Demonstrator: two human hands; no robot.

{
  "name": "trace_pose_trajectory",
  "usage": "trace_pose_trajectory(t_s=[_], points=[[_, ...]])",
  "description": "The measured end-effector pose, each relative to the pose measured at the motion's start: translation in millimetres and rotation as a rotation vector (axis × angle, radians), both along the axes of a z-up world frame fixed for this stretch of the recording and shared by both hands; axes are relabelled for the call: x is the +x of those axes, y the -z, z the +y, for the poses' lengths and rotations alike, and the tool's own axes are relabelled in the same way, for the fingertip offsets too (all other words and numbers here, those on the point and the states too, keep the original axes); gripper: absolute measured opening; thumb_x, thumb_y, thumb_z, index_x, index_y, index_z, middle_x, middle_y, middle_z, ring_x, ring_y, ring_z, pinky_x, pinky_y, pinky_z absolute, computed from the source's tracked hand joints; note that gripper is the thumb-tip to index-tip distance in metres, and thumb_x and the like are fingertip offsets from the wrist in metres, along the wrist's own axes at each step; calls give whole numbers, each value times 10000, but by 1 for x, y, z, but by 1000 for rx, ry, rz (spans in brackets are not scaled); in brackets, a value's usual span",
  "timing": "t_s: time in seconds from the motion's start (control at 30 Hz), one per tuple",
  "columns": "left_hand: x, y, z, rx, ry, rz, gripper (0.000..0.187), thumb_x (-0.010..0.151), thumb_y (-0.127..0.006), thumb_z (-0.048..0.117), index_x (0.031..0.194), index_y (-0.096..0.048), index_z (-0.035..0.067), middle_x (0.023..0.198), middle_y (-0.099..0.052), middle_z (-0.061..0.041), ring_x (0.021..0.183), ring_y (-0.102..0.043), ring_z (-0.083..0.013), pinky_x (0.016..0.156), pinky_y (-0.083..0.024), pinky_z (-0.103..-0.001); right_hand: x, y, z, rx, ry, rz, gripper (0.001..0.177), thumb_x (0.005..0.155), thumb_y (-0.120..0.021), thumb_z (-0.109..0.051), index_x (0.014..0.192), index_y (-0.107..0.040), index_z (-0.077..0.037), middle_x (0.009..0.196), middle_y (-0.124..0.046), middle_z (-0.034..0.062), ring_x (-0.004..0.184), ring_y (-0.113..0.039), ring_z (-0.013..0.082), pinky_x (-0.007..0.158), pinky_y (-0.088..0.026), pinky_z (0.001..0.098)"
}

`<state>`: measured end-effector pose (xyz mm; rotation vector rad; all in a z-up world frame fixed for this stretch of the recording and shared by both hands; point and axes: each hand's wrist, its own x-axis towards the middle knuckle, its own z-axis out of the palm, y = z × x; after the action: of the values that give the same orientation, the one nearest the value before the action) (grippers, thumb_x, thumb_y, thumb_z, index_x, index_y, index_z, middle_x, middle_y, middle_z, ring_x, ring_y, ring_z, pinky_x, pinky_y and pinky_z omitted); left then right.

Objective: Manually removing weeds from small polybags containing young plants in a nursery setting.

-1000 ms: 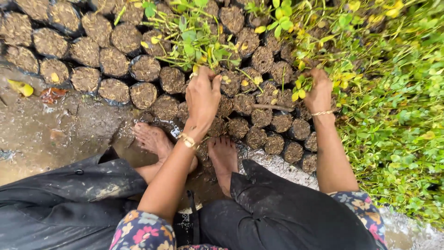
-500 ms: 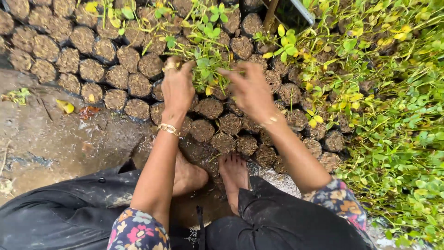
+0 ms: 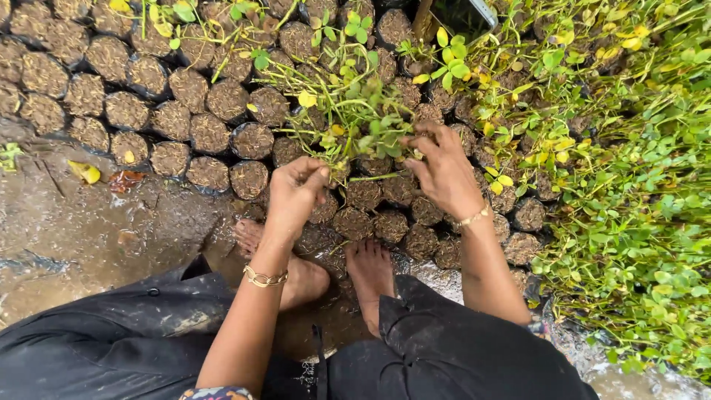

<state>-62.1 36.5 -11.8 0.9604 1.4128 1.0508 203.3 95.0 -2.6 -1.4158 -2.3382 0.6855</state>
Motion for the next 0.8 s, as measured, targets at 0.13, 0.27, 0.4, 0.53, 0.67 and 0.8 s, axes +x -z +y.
trace_pose_trajectory(t_s=[0.13, 0.27, 0.4, 0.53, 0.67, 0.8], points=[[14, 17, -6, -35, 18, -85, 111, 946, -619, 4, 969, -715, -47, 709, -675, -148, 463, -556, -115, 383, -428, -199, -16, -5, -10, -36, 47, 391, 131, 997, -623, -90, 1128, -624, -84, 1211, -641, 131, 1192, -557, 298, 1025, -437, 474], [24, 12, -8, -50, 91, -114, 116, 920, -653, 22, 977, -737, -35, 655, -656, -113, 478, -587, -105, 391, -443, -210, -32, 1, -7, -280, 90, 668, 43, 1002, -608, -28, 1008, -642, -53, 1056, -688, 142, 1009, -659, 248, 886, -551, 390], [20, -3, -14, -89, 160, -99, 109, 918, -650, 18, 942, -735, -46, 594, -639, -123, 492, -571, -139, 455, -482, -243, -8, 5, 5, -403, 476, 924, 145, 1070, -550, -127, 954, -634, -108, 1027, -693, 73, 836, -628, 124, 724, -540, 233], [18, -16, -16, -11, 91, 165, 180, 939, -653, 40, 1086, -756, 49, 805, -736, -145, 637, -661, -173, 553, -516, -291, 14, -9, -6, -385, 177, 697, 115, 1045, -547, 25, 1040, -646, -33, 1107, -696, 179, 837, -646, 217, 773, -510, 316], [33, -55, -7, 316, 287, 409, 323, 926, -607, -96, 1219, -707, -6, 1064, -685, -257, 894, -667, -325, 746, -555, -382, -6, -2, -23, -680, -22, 640, 268, 963, -567, 48, 1229, -570, 15, 1086, -681, 170, 756, -656, 172, 660, -543, 278], [31, -36, -13, 245, 586, 789, 200, 934, -605, -34, 1040, -758, 41, 806, -711, -180, 663, -701, -267, 613, -583, -324, -15, 32, -24, -769, -11, 771, 342, 935, -629, 38, 1241, -486, -14, 911, -701, 116, 781, -677, 182, 713, -523, 280]])
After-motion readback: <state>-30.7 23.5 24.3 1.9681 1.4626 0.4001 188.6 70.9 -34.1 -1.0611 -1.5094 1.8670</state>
